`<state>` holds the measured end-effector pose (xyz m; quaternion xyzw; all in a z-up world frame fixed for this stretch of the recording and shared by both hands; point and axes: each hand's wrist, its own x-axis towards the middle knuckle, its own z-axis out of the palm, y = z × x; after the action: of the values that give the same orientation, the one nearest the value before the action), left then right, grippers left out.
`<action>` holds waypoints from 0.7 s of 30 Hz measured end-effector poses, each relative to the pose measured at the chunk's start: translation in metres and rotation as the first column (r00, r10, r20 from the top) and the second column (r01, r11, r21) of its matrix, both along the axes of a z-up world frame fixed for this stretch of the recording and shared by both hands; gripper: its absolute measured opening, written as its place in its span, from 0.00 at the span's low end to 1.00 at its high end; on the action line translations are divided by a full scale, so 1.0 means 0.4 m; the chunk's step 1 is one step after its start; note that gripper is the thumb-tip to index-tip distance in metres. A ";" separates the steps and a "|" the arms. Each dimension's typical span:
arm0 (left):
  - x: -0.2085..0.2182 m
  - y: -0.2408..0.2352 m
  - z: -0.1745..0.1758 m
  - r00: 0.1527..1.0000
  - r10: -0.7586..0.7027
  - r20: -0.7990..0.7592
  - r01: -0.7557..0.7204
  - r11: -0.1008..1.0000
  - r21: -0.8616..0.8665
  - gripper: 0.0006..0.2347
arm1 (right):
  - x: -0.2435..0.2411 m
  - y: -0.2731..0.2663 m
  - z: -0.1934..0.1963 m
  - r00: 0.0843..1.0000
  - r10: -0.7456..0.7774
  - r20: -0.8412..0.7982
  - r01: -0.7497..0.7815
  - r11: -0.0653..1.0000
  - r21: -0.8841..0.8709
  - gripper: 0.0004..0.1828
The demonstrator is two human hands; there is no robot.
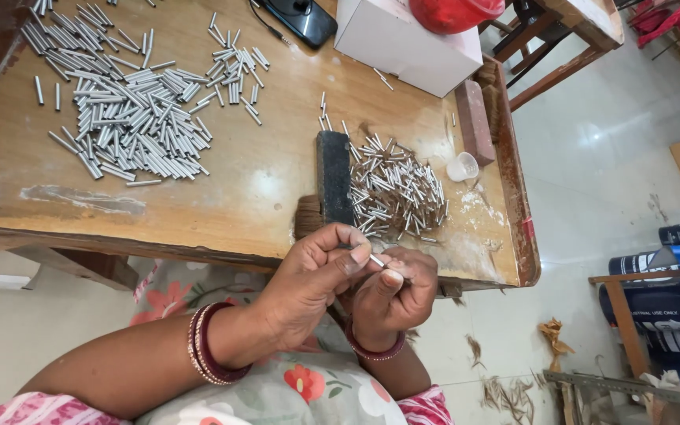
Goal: The person sits at a workbench assembling small brushes. They pick metal ferrules from a pile, insert tufts of bristle hair into each ferrule by hand, press and shape the bristles, and set the finished brushes in a row on the table, occasionally using a small stick-like tool.
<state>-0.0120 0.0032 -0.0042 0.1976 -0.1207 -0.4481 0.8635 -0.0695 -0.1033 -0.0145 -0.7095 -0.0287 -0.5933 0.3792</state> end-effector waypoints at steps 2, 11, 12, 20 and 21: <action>-0.006 0.006 0.001 1.000 -0.004 -0.006 0.004 0.999 -0.031 0.08 | -0.020 -0.006 0.014 0.995 -0.097 -0.031 0.094 0.991 -0.093 0.16; -0.009 0.025 0.016 0.907 0.213 0.362 -0.229 0.973 0.001 0.05 | -0.073 -0.025 0.135 0.949 -0.052 -0.312 -0.052 0.947 -0.316 0.09; -0.006 0.023 0.012 0.864 0.274 0.423 -0.291 0.956 -0.025 0.05 | -0.065 -0.013 0.152 0.945 0.024 -0.326 -0.081 0.983 -0.162 0.16; -0.017 0.035 0.015 0.926 0.190 0.327 -0.211 0.977 0.031 0.06 | -0.088 -0.038 0.081 0.978 0.027 -0.205 -0.052 0.992 -0.116 0.07; -0.019 0.037 0.013 0.916 0.214 0.338 -0.231 0.973 0.008 0.05 | -0.087 -0.034 0.084 0.975 0.051 -0.215 -0.074 0.992 -0.099 0.09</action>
<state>-0.0195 0.0179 0.0011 0.3036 -0.2318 -0.3097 0.8707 -0.1045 -0.1169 0.0191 -0.7867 -0.0421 -0.4997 0.3601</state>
